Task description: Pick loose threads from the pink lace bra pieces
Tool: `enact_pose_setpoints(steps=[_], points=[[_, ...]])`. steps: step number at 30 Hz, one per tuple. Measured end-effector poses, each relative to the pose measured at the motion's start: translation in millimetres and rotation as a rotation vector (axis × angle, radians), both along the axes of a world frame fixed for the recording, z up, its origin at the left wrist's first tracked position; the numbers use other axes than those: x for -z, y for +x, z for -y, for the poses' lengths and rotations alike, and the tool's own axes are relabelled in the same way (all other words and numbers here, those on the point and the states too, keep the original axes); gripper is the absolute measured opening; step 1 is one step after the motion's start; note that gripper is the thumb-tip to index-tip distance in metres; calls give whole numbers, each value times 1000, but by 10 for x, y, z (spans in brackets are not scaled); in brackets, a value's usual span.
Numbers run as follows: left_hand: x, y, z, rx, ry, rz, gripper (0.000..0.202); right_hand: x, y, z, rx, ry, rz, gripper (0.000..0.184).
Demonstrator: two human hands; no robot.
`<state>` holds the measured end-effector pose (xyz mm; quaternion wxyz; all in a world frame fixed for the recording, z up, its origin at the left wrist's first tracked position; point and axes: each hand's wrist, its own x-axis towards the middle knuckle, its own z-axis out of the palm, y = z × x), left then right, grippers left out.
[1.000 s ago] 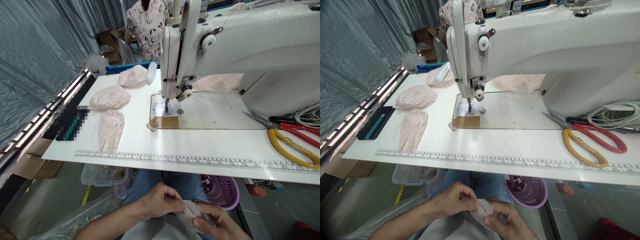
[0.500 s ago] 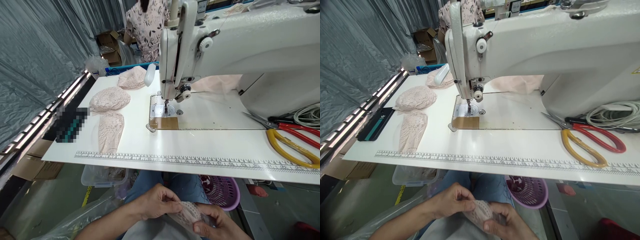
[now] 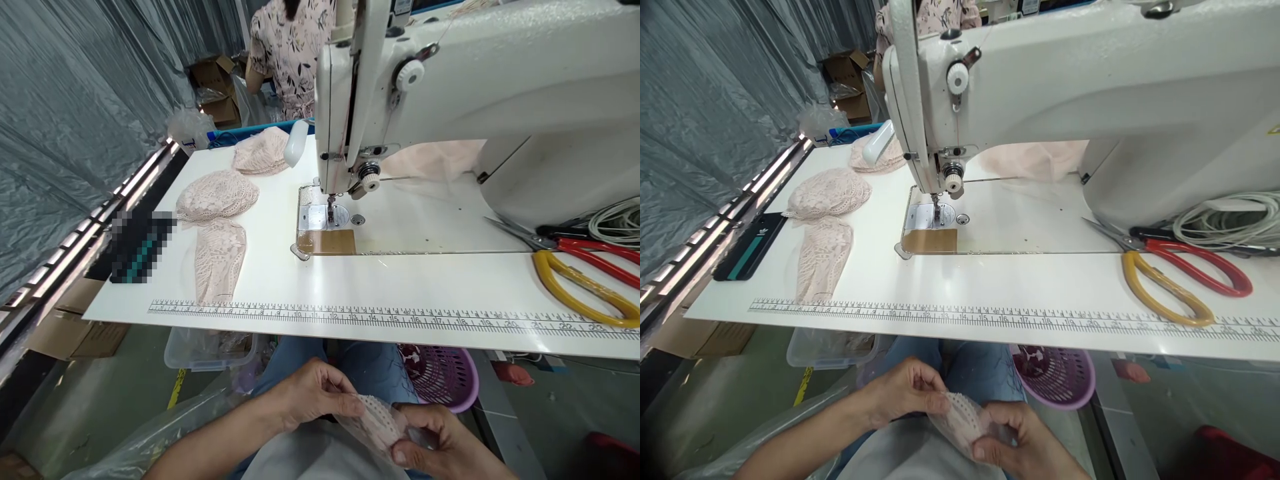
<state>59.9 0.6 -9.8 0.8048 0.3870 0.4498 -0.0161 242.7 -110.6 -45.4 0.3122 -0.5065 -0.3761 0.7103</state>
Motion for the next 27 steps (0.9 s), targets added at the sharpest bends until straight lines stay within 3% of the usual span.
enact_pose_setpoints(steps=[6,16,21,27], points=[[-9,-34,-21,-26,-84,-26,47,-95,97,66,-5,-41,-95,37],[29,11,45,-42,-10,-30,55,-105,-81,-17,8,10,-94,39],[12,-37,50,55,65,15,50,-147,-76,-8,3,-7,-122,35],[11,-12,68,24,68,-18,46,-141,-36,3,-25,-12,-97,38]])
